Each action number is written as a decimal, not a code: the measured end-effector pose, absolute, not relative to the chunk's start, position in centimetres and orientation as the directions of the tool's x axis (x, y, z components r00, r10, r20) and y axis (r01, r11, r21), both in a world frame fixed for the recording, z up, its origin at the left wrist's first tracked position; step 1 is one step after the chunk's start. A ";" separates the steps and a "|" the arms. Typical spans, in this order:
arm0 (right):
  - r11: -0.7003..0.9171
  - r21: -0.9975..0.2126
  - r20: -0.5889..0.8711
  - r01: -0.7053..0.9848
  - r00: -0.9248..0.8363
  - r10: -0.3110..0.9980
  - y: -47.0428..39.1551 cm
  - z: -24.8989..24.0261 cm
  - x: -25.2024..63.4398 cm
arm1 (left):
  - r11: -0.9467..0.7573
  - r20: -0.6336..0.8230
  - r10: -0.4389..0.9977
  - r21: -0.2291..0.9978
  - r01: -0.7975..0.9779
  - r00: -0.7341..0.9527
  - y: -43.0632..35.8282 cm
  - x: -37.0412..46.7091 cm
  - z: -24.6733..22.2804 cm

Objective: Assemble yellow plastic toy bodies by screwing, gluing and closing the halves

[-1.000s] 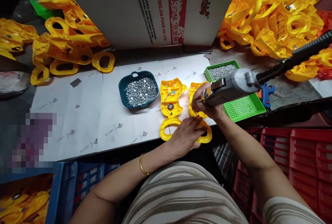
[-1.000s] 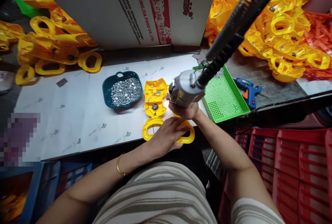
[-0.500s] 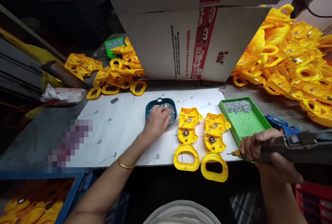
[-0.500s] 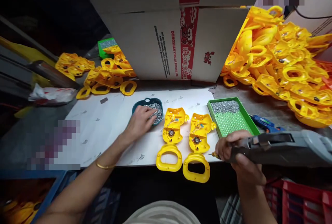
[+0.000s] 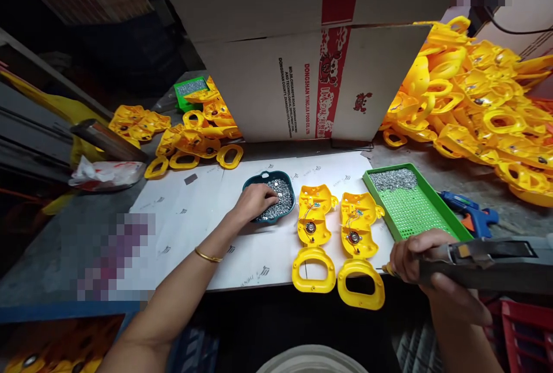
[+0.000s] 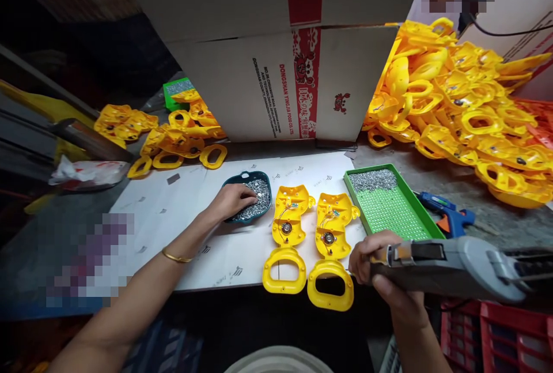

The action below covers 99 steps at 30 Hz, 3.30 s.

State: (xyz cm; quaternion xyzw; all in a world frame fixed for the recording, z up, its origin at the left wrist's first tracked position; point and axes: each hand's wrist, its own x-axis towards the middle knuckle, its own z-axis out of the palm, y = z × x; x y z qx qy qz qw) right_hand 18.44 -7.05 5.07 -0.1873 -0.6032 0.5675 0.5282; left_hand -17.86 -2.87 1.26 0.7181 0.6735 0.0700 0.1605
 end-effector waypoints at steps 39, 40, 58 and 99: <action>0.367 -0.765 0.533 -0.530 -0.201 0.822 -8.2 8.9 14.7 | 0.228 -0.228 0.974 0.966 -0.119 0.014 -14.5 -1.8 -0.1; 0.359 -0.763 0.530 -0.538 -0.201 0.824 -8.3 9.0 14.6 | 0.229 -0.228 0.974 0.966 -0.119 0.023 -14.5 -1.8 -0.1; 0.352 -0.817 0.457 -0.456 -0.141 0.878 -9.0 8.1 13.8 | 0.325 -0.320 0.946 0.935 -0.139 0.057 -14.8 -1.3 -0.3; 0.340 -0.811 0.496 -0.476 -0.251 0.831 -6.6 6.6 12.6 | -0.132 0.363 0.927 0.558 0.819 -0.098 -14.1 -5.5 -0.6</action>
